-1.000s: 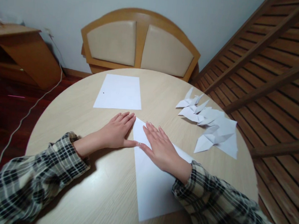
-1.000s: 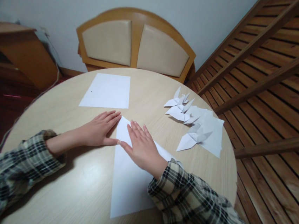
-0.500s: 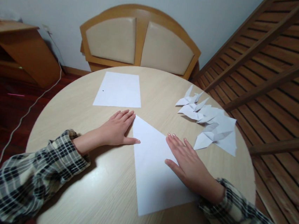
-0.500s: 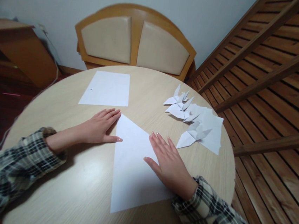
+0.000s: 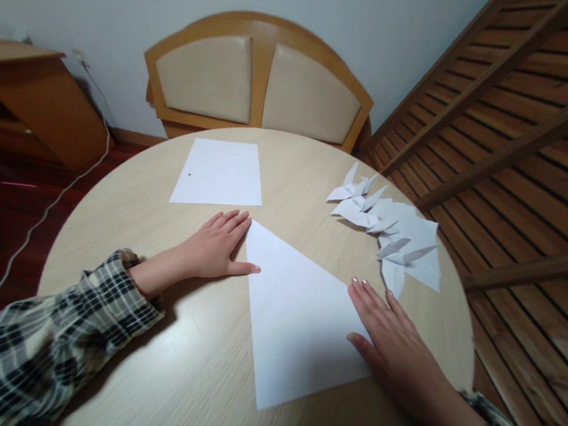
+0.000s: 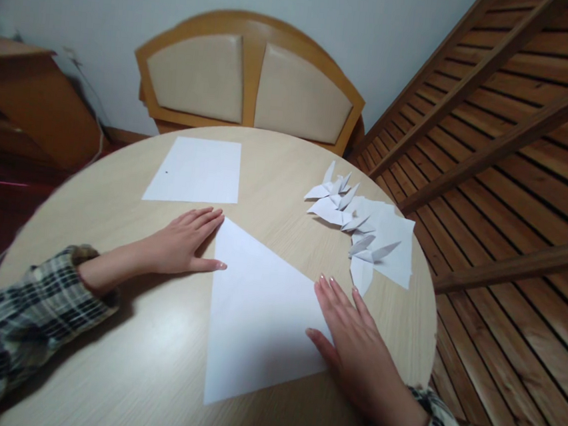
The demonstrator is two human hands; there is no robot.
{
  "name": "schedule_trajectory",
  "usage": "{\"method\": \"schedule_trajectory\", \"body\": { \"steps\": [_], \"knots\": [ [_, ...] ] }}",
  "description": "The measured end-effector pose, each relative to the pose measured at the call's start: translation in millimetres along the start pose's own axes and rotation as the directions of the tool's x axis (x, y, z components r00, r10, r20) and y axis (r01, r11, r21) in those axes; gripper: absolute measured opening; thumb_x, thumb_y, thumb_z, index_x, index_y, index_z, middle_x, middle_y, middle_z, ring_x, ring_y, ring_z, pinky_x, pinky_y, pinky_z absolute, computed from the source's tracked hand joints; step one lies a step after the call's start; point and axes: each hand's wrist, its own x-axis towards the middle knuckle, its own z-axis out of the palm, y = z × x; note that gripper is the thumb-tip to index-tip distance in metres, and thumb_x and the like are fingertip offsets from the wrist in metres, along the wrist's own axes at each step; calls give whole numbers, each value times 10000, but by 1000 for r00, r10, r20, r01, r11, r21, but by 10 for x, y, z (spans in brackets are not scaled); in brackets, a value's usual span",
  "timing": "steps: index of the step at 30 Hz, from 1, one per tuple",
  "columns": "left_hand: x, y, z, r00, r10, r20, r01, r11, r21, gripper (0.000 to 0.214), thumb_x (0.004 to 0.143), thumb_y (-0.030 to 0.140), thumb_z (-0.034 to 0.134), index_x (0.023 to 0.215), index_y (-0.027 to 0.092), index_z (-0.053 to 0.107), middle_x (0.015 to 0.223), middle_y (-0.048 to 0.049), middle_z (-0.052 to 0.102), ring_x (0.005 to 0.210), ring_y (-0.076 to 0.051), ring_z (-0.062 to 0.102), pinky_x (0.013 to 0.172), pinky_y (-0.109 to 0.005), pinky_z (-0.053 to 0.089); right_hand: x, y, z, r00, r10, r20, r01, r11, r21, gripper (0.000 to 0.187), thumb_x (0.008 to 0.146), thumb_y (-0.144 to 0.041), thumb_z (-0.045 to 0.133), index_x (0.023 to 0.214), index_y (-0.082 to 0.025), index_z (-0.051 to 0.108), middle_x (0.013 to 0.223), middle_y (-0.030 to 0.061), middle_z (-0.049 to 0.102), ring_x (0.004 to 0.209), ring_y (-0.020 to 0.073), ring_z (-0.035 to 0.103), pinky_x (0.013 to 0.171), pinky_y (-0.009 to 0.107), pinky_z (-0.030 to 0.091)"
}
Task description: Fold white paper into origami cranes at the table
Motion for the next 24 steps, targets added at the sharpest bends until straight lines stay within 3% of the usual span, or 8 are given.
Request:
{"method": "schedule_trajectory", "body": {
  "steps": [9,13,20,24],
  "knots": [
    [-8,-10,-70,1000,-14,21,14,1000,-3,1133,739,856,411,1497,23,289,1572,-186,276,1450,-347,233,1179,-450,200,-240,-62,-9,991,113,-72,-114,993,-14,667,990,-436,362,1552,-171,117,1511,163,402,1411,288,361,1106,570,345],
    [-15,-18,-52,1000,-4,-13,4,1000,-18,1124,734,858,414,1494,37,306,1563,-189,296,1442,-353,250,1169,-472,227,-199,-118,-92,984,158,-88,-154,987,42,622,991,-413,379,1527,-145,209,1509,183,398,1412,289,359,1091,539,391],
    [-35,-56,-35,994,78,-74,-79,997,-11,1022,783,807,426,1475,59,344,1532,-219,347,1431,-368,267,1159,-512,225,353,-311,-278,993,-119,0,117,980,159,603,969,-443,456,1495,-175,333,1535,133,372,1438,265,309,1137,498,347],
    [-48,-90,-40,985,104,-141,-101,995,28,897,827,757,433,1457,120,380,1552,-198,317,1437,-365,252,1151,-517,235,587,-390,-267,987,-142,72,127,976,179,539,969,-455,461,1448,-210,428,1525,119,394,1415,265,352,1111,502,361]
  ]
}}
